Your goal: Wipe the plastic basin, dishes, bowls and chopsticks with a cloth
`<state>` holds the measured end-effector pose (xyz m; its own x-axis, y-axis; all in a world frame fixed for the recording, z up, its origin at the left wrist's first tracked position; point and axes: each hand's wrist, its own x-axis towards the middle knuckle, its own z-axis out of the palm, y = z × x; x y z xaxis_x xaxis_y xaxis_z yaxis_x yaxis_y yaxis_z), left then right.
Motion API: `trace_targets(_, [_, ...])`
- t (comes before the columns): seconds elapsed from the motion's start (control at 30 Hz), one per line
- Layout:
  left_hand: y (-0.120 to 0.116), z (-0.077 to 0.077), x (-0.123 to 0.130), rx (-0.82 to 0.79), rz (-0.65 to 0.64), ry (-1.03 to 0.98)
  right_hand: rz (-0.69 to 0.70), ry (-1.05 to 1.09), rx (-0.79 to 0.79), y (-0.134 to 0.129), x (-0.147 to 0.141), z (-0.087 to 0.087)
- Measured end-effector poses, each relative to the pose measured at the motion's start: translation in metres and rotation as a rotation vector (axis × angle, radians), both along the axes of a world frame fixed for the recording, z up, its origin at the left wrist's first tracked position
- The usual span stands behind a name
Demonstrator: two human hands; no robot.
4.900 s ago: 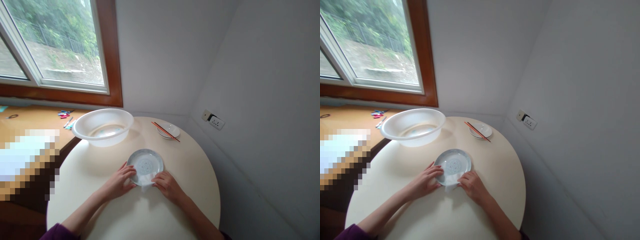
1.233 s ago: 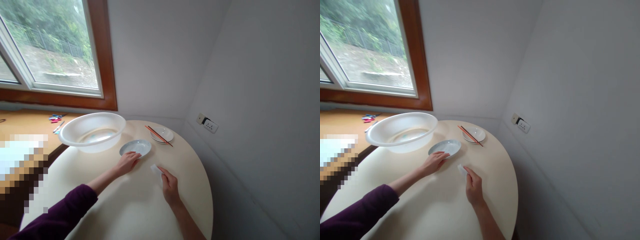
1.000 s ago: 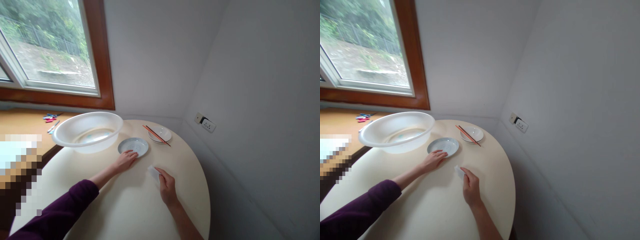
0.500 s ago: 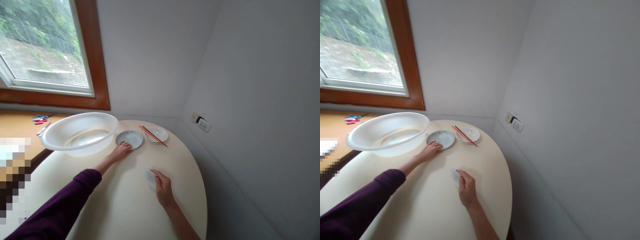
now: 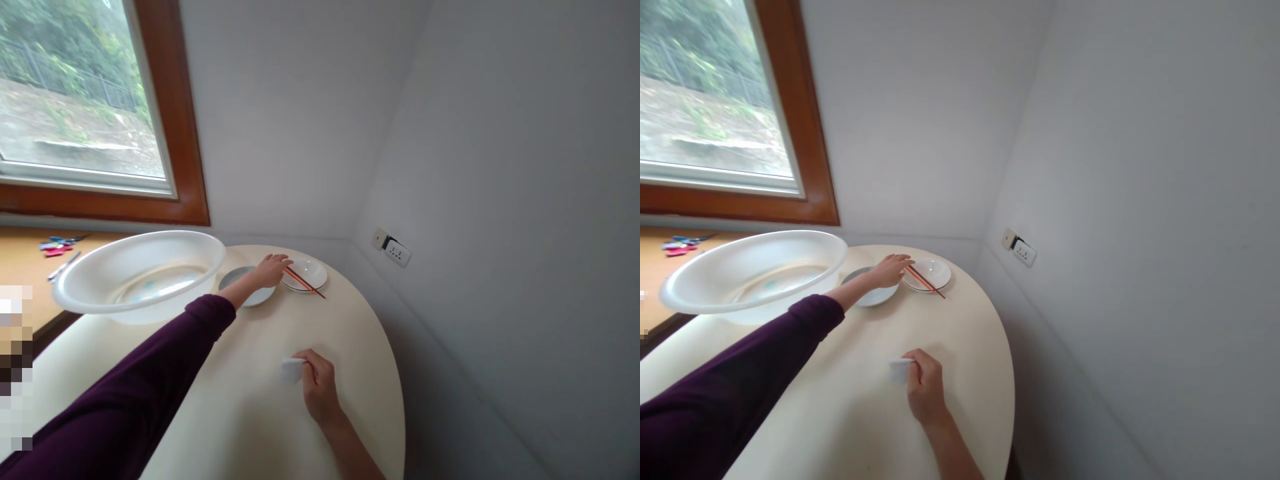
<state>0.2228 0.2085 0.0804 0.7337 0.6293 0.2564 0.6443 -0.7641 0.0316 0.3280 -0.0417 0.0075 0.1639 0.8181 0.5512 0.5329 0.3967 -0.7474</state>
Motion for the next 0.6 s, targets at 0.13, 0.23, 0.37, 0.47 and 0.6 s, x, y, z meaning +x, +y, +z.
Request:
trace_targets(0.13, [0.018, -0.001, 0.03, -0.05, -0.051, 0.116, -0.002, 0.008, 0.008, 0.001, 0.001, -0.002])
trace_targets(0.23, [0.023, -0.01, 0.045, -0.063, -0.065, 0.146, -0.01, 0.016, -0.009, 0.001, 0.002, -0.002])
trace_targets(0.37, [0.019, -0.018, 0.056, -0.034, -0.071, 0.087, -0.02, 0.017, -0.026, 0.0, 0.001, -0.002])
trace_targets(0.47, [0.009, -0.009, 0.057, 0.003, -0.045, -0.028, -0.03, 0.012, -0.029, -0.001, 0.001, -0.001])
trace_targets(0.6, [-0.018, 0.016, 0.039, 0.067, 0.093, -0.243, -0.02, 0.018, -0.016, 0.0, 0.002, -0.003])
